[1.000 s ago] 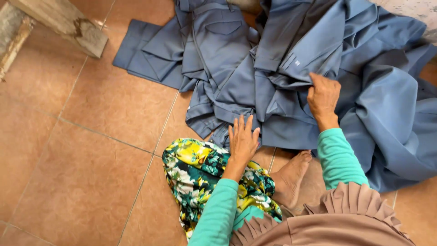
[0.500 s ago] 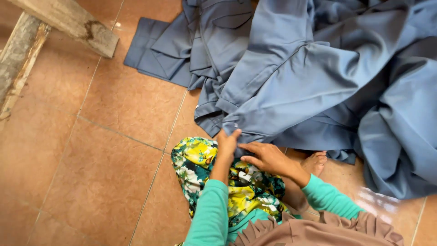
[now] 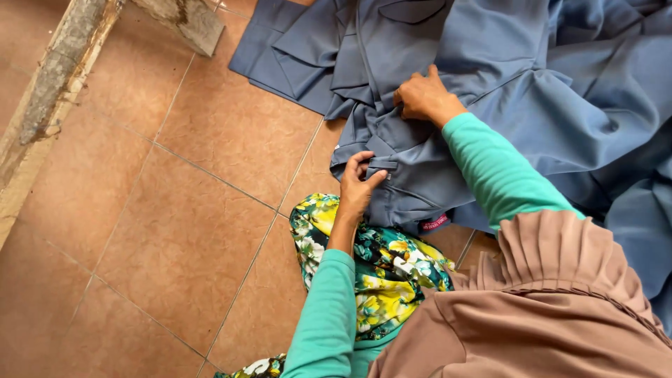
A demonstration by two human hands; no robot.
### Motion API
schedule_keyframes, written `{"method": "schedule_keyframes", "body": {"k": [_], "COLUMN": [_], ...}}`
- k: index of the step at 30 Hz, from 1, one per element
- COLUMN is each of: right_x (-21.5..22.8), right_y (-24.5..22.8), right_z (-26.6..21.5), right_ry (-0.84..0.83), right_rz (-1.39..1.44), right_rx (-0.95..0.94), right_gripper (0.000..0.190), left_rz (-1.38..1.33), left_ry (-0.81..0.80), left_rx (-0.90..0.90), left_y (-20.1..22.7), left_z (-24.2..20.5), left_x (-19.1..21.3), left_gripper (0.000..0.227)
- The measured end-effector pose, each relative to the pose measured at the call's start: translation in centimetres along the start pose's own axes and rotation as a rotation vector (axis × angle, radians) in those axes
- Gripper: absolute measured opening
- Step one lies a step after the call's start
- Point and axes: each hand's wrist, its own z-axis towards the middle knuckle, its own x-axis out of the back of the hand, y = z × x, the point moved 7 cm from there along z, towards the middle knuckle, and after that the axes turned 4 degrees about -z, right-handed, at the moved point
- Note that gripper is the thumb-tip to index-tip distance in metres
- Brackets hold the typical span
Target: The person is folding trousers and stacking them neatly on the floor.
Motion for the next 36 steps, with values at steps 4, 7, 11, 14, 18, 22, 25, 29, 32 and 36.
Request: {"method": "schedule_keyframes", "body": {"k": [4, 7, 11, 14, 18, 22, 25, 29, 32, 36], "right_x": [8.7, 17.4, 19.5, 14.6, 14.4, 17.1, 14.4, 11.2, 12.7, 13.3], "right_y": [-1.7, -3.4, -7.7, -9.9, -7.2, -9.1, -12.3, -12.8, -13.3, -14.3], "right_z": [-1.8, -6.4, -9.8, -9.5, -7.1, -8.4, -10.1, -10.8, -11.2, -12.3], "right_ry": [0.258, 0.633, 0.673, 0.758, 0.773, 0.719, 0.477, 0.335, 0.418, 0.449], "right_rz": [0.257, 0.334, 0.107, -0.237, -0.357, 0.116, 0.301, 0.357, 0.385, 0.382], "right_rx": [0.130, 0.209, 0.415, 0.417, 0.367, 0.369, 0.461, 0.400, 0.477, 0.523], "right_gripper": [0.017, 0.022, 0.030, 0.019, 0.015, 0.017, 0.020, 0.013, 0.011, 0.014], "left_rz": [-0.166, -0.240, -0.183, -0.096, -0.107, -0.150, -0.131, 0.045, 0.810, 1.134], "left_ry": [-0.260, -0.291, -0.187, -0.126, -0.073, 0.046, 0.067, -0.012, -0.006, -0.200], "left_rx": [0.139, 0.142, -0.044, -0.078, -0.080, -0.120, -0.140, -0.123, -0.373, -0.300], "left_y": [3.8, 8.5, 11.8, 10.1, 8.3, 9.0, 9.2, 7.8, 11.9, 11.9], "left_z": [-0.8, -2.5, -2.8, -2.1, -2.3, -2.5, -2.1, -1.4, -1.5, 1.7], "left_x": [-1.2, -0.3, 3.8, 5.7, 6.2, 7.2, 7.5, 7.7, 6.5, 4.6], "left_gripper": [0.067, 0.065, 0.054, 0.052, 0.051, 0.050, 0.050, 0.048, 0.077, 0.049]}}
